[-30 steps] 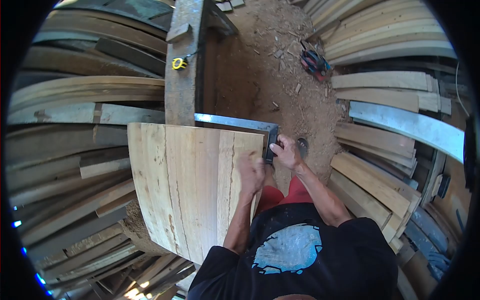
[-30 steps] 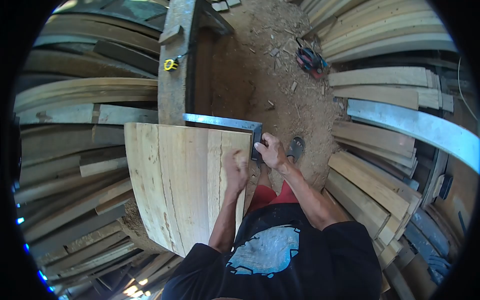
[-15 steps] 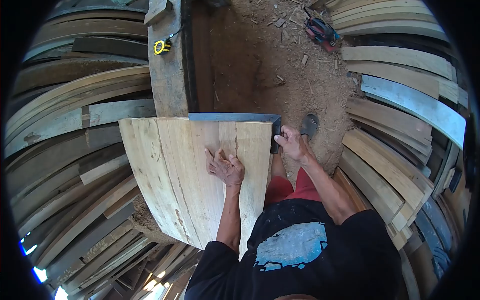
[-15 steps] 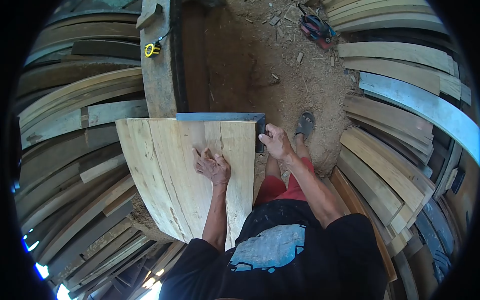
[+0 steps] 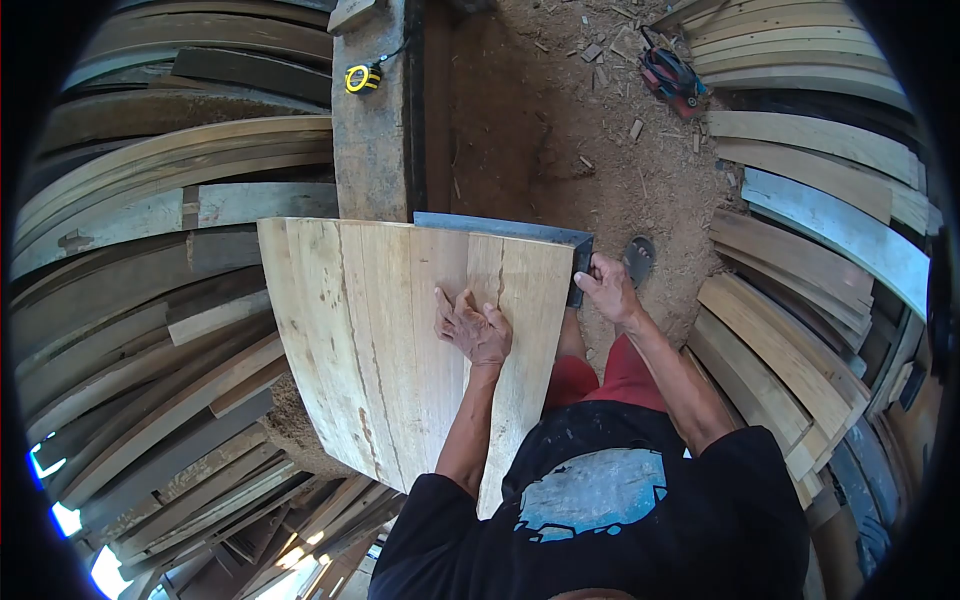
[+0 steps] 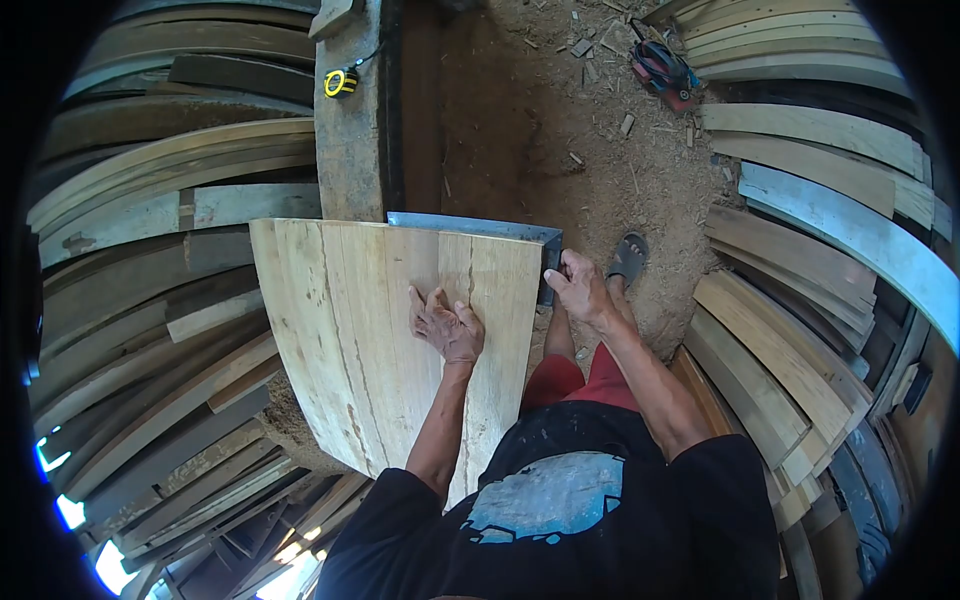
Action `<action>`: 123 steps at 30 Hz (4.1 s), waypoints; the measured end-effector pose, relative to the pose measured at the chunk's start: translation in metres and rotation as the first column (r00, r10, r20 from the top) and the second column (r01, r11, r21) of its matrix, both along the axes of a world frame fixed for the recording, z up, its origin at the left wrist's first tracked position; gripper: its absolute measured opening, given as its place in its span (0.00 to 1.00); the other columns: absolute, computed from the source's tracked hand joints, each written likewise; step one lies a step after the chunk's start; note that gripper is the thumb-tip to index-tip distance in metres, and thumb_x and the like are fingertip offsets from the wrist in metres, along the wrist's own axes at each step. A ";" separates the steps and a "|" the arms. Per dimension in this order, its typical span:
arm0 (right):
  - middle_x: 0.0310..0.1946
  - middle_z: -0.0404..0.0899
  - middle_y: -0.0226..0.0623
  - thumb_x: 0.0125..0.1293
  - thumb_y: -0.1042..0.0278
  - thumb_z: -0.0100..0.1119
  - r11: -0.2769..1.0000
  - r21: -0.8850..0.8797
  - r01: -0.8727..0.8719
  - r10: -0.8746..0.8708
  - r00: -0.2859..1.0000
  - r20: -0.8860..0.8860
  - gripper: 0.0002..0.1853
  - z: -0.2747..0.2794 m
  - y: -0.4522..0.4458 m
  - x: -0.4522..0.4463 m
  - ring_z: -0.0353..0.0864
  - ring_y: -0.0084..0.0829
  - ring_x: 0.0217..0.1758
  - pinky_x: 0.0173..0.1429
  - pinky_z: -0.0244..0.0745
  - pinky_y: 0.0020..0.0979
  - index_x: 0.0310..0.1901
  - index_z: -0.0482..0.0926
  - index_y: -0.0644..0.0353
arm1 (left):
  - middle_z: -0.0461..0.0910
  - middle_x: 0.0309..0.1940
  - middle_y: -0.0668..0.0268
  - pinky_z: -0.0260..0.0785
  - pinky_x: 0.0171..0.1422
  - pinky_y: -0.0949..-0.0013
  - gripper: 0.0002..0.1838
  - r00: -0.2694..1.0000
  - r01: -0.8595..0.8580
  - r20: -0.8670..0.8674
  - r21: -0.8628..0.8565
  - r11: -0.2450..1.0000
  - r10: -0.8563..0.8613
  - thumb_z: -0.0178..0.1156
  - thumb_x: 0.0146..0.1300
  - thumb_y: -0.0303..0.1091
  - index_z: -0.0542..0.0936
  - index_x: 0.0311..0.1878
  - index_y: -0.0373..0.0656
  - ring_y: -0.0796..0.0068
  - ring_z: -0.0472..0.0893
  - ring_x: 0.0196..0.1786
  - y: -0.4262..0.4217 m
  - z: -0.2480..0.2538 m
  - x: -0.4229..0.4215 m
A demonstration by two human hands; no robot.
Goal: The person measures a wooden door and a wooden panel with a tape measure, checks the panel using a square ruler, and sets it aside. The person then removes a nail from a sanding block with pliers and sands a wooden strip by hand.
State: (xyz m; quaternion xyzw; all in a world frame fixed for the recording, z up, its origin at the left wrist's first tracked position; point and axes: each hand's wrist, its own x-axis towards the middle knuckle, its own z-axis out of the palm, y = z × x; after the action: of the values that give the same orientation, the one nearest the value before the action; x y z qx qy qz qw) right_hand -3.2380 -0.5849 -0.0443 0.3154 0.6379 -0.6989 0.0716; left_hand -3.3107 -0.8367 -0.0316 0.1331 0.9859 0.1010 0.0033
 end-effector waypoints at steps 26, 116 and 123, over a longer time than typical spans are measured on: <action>0.31 0.77 0.24 0.67 0.76 0.62 0.994 -0.084 -0.071 0.078 0.993 0.088 0.06 0.006 0.011 -0.006 0.71 0.15 0.32 0.37 0.70 0.26 0.43 0.81 0.66 | 0.54 0.77 0.38 0.42 0.75 0.41 0.27 1.000 0.018 -0.021 -0.005 1.000 -0.018 0.54 0.62 0.40 0.68 0.64 0.42 0.42 0.56 0.74 0.004 0.002 0.000; 0.74 0.47 0.81 0.75 0.48 0.54 -0.802 0.586 -0.114 0.597 -0.122 0.793 0.46 0.053 -0.557 0.132 0.58 0.77 0.74 0.76 0.61 0.58 0.76 0.46 0.79 | 0.85 0.43 0.68 0.77 0.50 0.72 0.08 0.016 0.527 0.770 0.535 -0.660 0.638 0.62 0.73 0.29 0.80 0.52 0.39 0.81 0.83 0.42 -0.334 -0.010 0.612; 0.73 0.47 0.84 0.75 0.48 0.54 -0.812 0.571 -0.122 0.584 -0.137 0.800 0.47 0.058 -0.559 0.132 0.57 0.76 0.74 0.77 0.60 0.57 0.75 0.45 0.82 | 0.86 0.44 0.69 0.77 0.50 0.70 0.09 -0.013 0.516 0.727 0.593 -0.618 0.687 0.62 0.73 0.30 0.80 0.53 0.41 0.81 0.83 0.41 -0.332 -0.014 0.610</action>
State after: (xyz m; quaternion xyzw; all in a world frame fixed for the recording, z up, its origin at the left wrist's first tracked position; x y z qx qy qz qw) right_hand -3.1056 -1.1441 0.0140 -0.4776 0.8249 0.2134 0.2141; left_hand -2.7008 -1.1684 -0.0453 -0.5031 0.0807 0.6408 -0.5742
